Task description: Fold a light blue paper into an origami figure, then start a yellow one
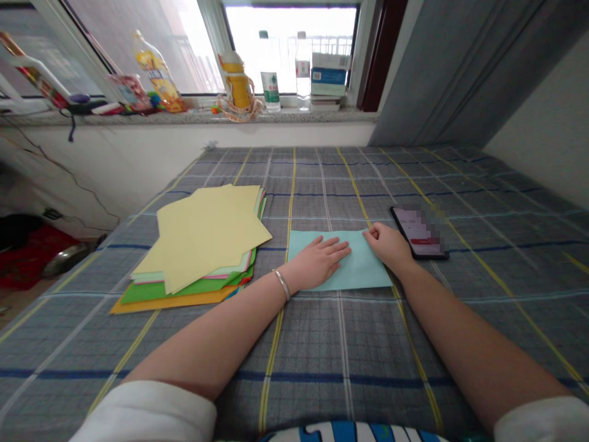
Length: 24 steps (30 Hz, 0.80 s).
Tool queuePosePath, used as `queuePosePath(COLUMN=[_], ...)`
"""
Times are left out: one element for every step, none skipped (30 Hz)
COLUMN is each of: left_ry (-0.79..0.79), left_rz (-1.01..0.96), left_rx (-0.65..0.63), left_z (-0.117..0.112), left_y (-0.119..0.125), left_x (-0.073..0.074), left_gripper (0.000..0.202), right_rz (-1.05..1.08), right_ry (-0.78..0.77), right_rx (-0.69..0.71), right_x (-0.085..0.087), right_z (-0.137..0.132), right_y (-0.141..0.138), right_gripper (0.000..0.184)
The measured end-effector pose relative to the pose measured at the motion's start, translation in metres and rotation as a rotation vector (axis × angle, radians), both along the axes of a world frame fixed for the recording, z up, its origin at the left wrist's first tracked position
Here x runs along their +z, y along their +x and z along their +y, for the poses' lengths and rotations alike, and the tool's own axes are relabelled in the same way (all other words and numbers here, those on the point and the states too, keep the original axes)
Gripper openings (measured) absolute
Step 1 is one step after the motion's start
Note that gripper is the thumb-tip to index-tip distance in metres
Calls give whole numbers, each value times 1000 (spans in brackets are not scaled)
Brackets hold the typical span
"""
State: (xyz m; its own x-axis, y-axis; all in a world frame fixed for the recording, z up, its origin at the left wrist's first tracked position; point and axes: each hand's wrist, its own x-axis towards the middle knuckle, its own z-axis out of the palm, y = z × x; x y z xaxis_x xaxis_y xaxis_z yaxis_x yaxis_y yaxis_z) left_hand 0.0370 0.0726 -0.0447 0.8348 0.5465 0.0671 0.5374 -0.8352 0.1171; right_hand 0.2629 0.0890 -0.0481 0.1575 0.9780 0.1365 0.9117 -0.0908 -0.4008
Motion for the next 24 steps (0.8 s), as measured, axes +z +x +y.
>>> queuePosePath(left_ry=[0,2,3,4,4,3,4,6,9,12,16,18,19,18,17,15,14,14,14,13,14,14,16,19], left_rz=[1,1,2,4,8,13,17,19,19,19,17,15,13,11,8,4,1,-3,-4,-5,-5,-7,-9,-12], left_rx=[8,13,18,22,22,21,19,18,18,18,18,19,20,22,27,36,46,58,70,80,88,96,105,116], left_z=[-1,-3,-4,-6,-7,-8,-8,-9,-9,-10,-10,-10,-10,-11,-11,-12,-13,-14,-15,-16,-18,-19,-20,-21], left_y=[0,0,0,-1,-1,-1,-1,-1,-1,-1,0,0,1,1,2,3,4,6,7,8,10,12,13,15], left_x=[0,1,1,1,1,2,2,2,3,3,3,3,3,3,3,4,5,6,7,8,9,9,10,11], left_gripper=[48,50,54,58,62,66,68,71,73,75,76,77,77,78,78,78,78,79,79,79,79,78,77,77], right_rz=[-3,-5,-7,-7,-5,-3,0,3,4,4,3,3,4,7,10,12,14,15,16,16,15,14,13,11], right_ry=[0,1,0,0,-2,-4,-8,-11,-14,-16,-17,-16,-16,-16,-16,-16,-17,-18,-19,-20,-21,-22,-23,-24], right_rx=[2,6,10,13,16,17,18,18,16,16,15,15,18,21,23,25,24,23,20,17,14,11,9,9], right_x=[0,0,1,1,1,1,1,2,2,2,2,2,2,2,2,2,2,2,2,2,2,2,3,3], right_z=[0,0,0,1,1,1,2,2,2,2,2,2,2,2,2,2,2,2,2,2,1,1,1,1], right_y=[0,0,1,1,1,2,2,2,2,2,2,2,2,2,2,2,2,2,2,2,2,1,1,1], right_gripper=[21,21,20,20,20,20,20,20,20,20,20,20,20,20,20,20,20,20,20,20,20,20,20,20])
